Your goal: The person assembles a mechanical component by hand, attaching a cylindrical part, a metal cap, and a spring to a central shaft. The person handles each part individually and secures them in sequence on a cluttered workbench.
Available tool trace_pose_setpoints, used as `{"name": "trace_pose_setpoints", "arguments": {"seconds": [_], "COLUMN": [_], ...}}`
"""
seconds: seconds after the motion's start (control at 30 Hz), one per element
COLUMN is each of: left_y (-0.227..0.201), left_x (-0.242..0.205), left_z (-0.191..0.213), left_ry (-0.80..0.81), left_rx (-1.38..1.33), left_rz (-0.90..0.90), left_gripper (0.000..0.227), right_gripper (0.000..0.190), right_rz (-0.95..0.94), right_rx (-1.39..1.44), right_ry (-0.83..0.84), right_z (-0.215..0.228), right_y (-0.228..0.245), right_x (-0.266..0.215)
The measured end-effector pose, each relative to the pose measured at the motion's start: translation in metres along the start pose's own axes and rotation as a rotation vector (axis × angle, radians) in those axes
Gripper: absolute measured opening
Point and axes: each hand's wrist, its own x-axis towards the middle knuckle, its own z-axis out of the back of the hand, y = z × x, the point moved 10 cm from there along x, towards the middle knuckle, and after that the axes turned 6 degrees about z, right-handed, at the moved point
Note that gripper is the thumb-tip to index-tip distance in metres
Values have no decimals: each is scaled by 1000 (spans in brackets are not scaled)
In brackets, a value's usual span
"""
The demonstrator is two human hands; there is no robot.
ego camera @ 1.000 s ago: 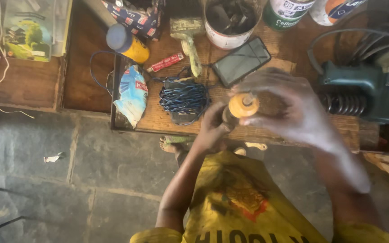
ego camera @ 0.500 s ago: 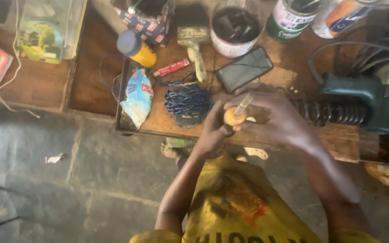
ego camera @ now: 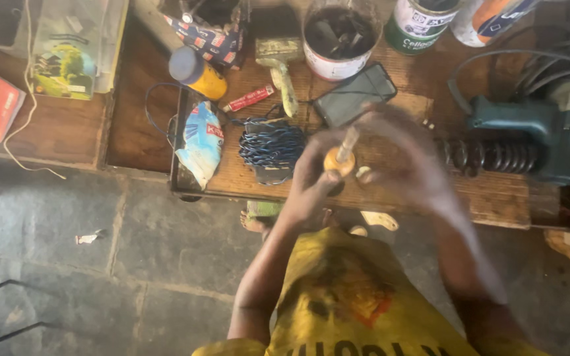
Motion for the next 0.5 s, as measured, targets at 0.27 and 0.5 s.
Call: {"name": "trace_pose_setpoints", "arguments": {"seconds": [0.27, 0.5], "left_y": [44, 31], "left_x": [0, 13], "left_z": [9, 21], "left_ry": [91, 41], "left_rx": [-84, 129], "left_rz": [178, -73], "left_gripper": [64, 69], "right_gripper": [47, 38], "right_rz": [-91, -585], "right_rx": [-523, -261], "right_ry": [250, 199], "right_z": [-58, -19], "right_y": [-50, -57], "right_x": [-75, -52]}}
